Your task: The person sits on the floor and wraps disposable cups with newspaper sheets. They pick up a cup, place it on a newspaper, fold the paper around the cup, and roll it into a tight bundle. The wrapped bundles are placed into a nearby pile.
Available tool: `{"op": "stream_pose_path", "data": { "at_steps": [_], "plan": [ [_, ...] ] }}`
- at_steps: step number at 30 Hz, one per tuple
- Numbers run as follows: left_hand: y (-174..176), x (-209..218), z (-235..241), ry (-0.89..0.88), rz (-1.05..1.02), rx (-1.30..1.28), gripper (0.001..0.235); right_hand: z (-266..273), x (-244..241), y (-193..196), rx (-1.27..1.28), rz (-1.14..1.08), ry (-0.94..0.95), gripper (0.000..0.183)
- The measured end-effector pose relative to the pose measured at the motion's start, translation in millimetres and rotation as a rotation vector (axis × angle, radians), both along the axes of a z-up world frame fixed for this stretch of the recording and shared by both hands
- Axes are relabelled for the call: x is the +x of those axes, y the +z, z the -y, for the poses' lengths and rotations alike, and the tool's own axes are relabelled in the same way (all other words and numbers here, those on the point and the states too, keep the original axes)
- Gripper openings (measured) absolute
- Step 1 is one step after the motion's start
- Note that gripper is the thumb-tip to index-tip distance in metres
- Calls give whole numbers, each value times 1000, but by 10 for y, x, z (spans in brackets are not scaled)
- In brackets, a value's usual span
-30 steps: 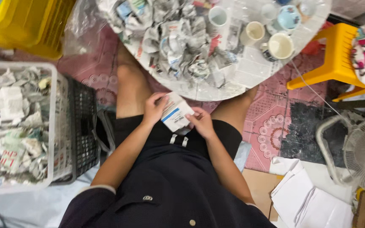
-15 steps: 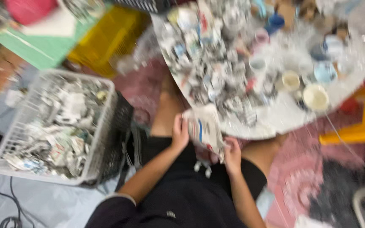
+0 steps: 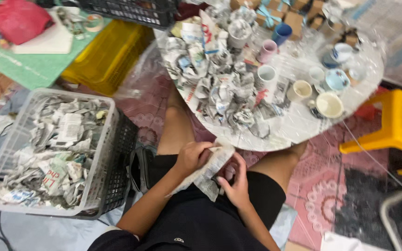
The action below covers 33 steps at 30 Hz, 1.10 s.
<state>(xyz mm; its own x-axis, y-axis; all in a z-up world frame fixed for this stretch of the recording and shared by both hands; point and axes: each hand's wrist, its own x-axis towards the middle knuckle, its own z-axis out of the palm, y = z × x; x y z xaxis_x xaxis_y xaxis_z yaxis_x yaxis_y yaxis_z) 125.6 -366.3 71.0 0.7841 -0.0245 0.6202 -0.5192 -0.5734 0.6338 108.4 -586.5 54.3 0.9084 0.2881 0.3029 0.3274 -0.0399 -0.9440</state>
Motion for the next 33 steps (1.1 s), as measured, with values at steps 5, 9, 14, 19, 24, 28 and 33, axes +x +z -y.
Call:
{"op": "stream_pose_path", "data": {
  "at_steps": [5,9,14,19,24,28,33],
  "plan": [
    [-348,-62,603,-507,-755,-876,26,96,-6,-532,-142,-99,-53,74],
    [-436,-19,663,-728,-826,-1148,28,382,20,-1052,167,-288,30,83],
    [-313,21,538,-843,-894,-1341,32,575,213,-1162,283,-503,140,78],
    [-379,-26,593,-815,-984,-1497,37,772,248,-1111,574,-941,282,58],
    [-622,415,574,-584,-924,-1556,43,710,475,-904,481,-886,106,49],
    [-704,301,258,-363,-820,-1445,48,807,572,-809,578,-697,-136,44],
    [-324,36,-14,-346,-582,-719,45,724,551,-472,400,-387,-212,57]
  ]
}}
